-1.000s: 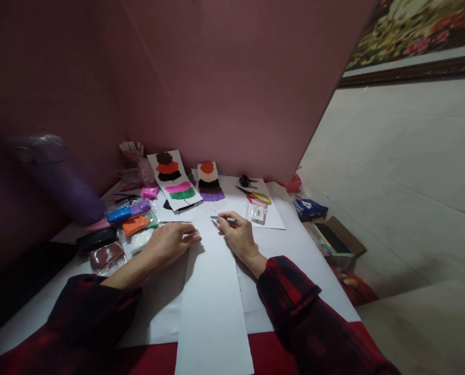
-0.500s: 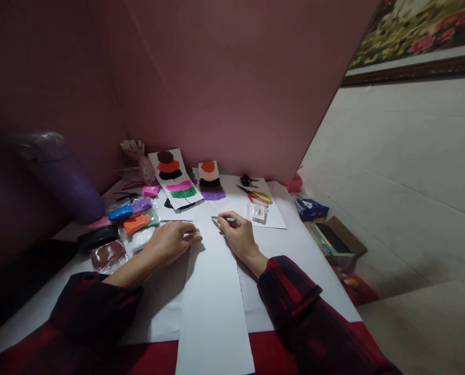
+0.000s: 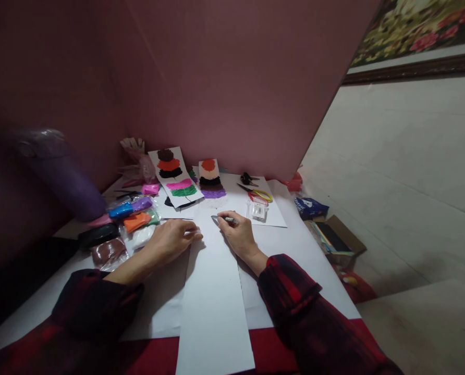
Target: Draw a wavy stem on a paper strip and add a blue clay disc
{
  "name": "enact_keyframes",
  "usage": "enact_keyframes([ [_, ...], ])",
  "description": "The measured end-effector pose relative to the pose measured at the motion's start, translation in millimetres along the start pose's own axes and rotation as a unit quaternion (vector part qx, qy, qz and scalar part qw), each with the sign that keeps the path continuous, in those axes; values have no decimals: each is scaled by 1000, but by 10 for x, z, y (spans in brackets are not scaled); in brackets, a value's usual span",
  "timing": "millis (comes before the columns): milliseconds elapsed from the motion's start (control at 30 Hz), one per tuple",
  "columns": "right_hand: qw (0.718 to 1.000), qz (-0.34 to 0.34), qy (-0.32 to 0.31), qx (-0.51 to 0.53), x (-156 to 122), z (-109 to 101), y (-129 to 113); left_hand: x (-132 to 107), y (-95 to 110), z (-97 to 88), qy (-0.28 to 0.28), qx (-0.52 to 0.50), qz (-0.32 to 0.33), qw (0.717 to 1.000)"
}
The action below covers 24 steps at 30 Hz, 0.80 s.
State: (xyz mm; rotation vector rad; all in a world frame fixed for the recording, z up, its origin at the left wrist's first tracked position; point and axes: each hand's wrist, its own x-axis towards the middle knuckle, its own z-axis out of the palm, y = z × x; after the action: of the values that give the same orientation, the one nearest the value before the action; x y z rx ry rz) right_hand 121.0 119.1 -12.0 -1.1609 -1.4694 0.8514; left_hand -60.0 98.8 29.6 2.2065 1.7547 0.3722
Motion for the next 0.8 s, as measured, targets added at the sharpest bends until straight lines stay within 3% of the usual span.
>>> enact_keyframes([
  [400, 994, -81, 3, -76, 0, -17, -11, -13, 12, -13, -1, 22, 1, 1000],
  [800, 994, -84, 0, -77, 3, -24, 8, -13, 25, -32, -13, 18, -6, 1000],
])
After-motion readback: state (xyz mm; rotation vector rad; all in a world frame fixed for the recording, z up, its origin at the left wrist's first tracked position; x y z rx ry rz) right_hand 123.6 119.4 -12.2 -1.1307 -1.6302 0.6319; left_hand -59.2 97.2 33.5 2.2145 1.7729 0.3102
